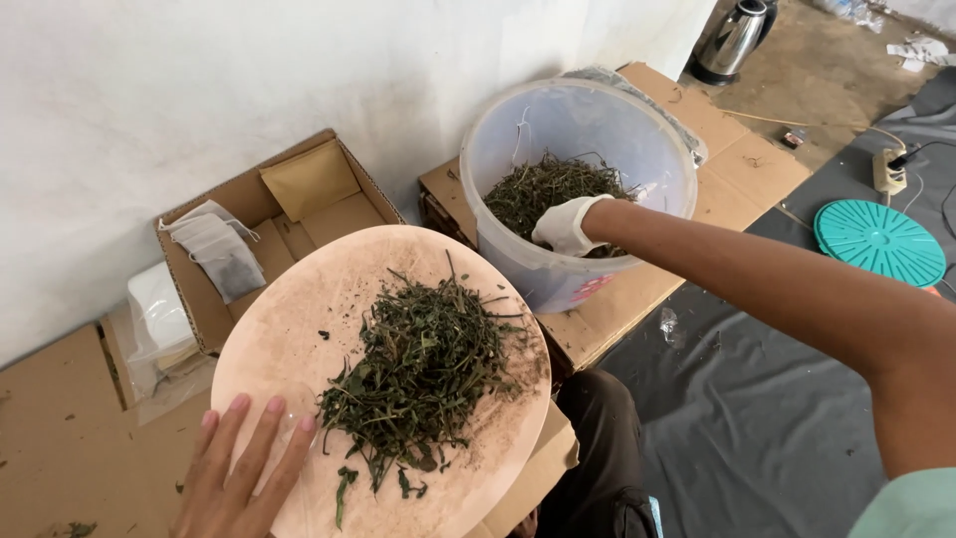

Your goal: The person transfers dried green leaves from a large plastic bucket onto a round wooden board using a gloved hand. They then sort the leaves on the board, separating them into two distinct piles.

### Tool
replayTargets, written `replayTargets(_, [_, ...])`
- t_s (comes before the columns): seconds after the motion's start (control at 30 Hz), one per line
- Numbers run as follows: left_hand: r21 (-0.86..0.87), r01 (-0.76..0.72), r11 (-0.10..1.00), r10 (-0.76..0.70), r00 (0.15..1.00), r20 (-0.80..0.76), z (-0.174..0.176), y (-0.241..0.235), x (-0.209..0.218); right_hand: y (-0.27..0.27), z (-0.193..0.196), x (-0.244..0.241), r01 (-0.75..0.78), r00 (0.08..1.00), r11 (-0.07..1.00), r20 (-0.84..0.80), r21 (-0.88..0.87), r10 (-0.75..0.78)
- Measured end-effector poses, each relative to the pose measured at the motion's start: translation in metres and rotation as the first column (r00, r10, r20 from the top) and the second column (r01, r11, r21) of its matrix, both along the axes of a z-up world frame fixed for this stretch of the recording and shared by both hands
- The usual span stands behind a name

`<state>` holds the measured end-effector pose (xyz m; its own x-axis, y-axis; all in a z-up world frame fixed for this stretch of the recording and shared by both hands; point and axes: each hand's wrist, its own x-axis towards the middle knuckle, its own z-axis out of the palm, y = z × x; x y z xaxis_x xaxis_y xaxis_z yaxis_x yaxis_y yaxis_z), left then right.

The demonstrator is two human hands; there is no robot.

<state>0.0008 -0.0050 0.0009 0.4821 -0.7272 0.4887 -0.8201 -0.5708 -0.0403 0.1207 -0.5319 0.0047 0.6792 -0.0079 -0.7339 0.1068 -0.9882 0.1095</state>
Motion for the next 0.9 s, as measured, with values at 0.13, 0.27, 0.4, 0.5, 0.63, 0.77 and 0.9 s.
replayTargets(0.13, [0.013, -0.026, 1.000, 0.026, 1.000, -0.002, 0.001, 0.001, -0.008, -0.004, -0.003, 0.005, 0.016, 0.987, 0.999, 0.159, 0.045, -0.023])
replayTargets(0.27, [-0.006, 0.000, 1.000, 0.000, 1.000, 0.031, 0.001, 0.001, -0.001, 0.020, 0.082, -0.016, 0.274, 0.883, 0.936, 0.328, 0.222, -0.336])
replayTargets(0.4, [-0.032, -0.011, 0.999, 0.012, 0.999, 0.035, 0.006, 0.000, -0.002, -0.015, 0.090, -0.013, 0.247, 0.850, 0.907, 0.373, 0.342, -0.372])
replayTargets(0.5, [0.011, -0.031, 0.999, 0.030, 0.998, 0.051, 0.003, 0.001, -0.001, -0.035, 0.097, -0.016, 0.361, 0.767, 0.791, 0.325, 0.494, -0.554])
replayTargets(0.63, [-0.016, -0.003, 1.000, 0.004, 0.996, 0.084, 0.002, -0.002, 0.002, -0.050, 0.098, -0.014, 0.246, 0.766, 0.814, 0.410, 0.526, -0.496])
replayTargets(0.77, [-0.015, -0.010, 1.000, 0.011, 0.997, 0.082, 0.007, -0.007, -0.001, -0.040, 0.095, -0.013, 0.184, 0.750, 0.950, 0.589, 0.252, -0.301])
replayTargets(0.9, [0.011, 0.021, 1.000, -0.021, 1.000, 0.019, 0.002, -0.002, 0.001, -0.004, 0.089, -0.010, 0.266, 0.878, 0.953, 0.373, 0.144, -0.302])
